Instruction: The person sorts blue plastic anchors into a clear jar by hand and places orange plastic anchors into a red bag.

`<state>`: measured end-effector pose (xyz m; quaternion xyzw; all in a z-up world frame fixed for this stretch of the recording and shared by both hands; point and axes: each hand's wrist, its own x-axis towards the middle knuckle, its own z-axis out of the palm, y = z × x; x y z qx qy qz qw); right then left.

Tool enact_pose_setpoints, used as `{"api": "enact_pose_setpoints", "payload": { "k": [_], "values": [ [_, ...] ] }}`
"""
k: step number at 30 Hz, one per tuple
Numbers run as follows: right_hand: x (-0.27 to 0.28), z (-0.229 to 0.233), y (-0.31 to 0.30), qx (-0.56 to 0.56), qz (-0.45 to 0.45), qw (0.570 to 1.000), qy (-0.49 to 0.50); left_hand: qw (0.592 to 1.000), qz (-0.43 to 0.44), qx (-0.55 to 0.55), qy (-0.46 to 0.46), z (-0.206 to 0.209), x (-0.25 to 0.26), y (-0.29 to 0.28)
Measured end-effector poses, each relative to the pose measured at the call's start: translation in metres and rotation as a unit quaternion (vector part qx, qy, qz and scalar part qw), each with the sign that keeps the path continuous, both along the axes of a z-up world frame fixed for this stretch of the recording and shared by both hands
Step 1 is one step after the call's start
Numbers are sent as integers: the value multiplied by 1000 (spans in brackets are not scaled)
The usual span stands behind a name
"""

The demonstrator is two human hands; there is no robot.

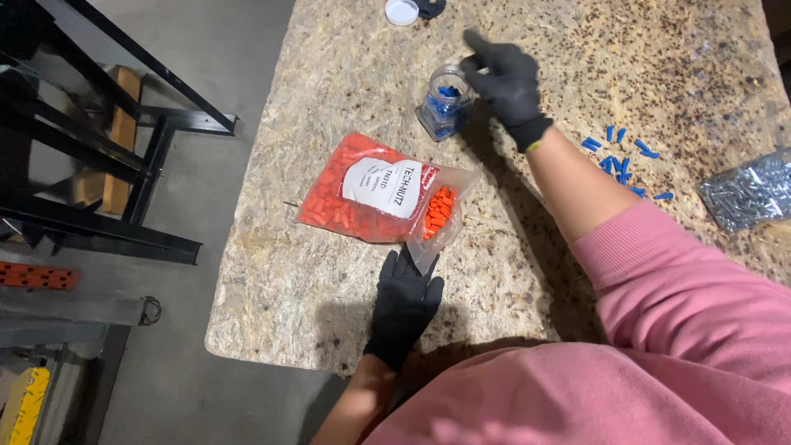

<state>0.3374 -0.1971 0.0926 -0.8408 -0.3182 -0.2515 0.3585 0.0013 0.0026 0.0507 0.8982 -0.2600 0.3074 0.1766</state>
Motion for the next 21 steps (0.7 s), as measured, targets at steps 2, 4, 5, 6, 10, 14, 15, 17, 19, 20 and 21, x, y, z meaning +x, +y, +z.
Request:
{"api": "enact_pose_setpoints", "payload": {
  "k": [2, 4, 5, 6, 10, 14, 15, 17, 19, 20, 21],
  "values": [
    [-21, 8, -23, 274, 78, 943, 175, 1000, -1, 22, -15, 14, 1, 1],
    [-44, 8, -73, 210, 20, 966, 148, 999, 20, -4, 46, -28, 1, -3],
    [-57, 8, -99, 143, -35, 982, 120, 993, 45, -30, 105, -50, 0, -6],
    [-77, 14, -114, 144, -40, 981, 120, 993, 40, -29, 106, -62, -1, -5],
    [-121, -19, -192, -99, -124, 966, 205, 982, 105, -18, 158, -79, 2, -5],
    [-153, -42, -207, -219, -108, 960, 135, 955, 101, 30, 277, -84, 1, -1],
    [-161, -33, -198, -216, -112, 961, 134, 956, 98, 33, 275, -84, 1, -1],
    [-175, -14, -178, -324, -126, 934, 78, 945, 102, 65, 303, -84, 1, 2],
    [-175, -24, -168, -341, -147, 927, 58, 948, 100, 74, 294, -84, 2, 3],
    [-173, -28, -162, -362, -164, 917, 38, 949, 100, 79, 288, -85, 2, 4],
    [-171, -30, -160, -360, -164, 918, 36, 949, 102, 80, 286, -83, 3, 4]
  ]
}}
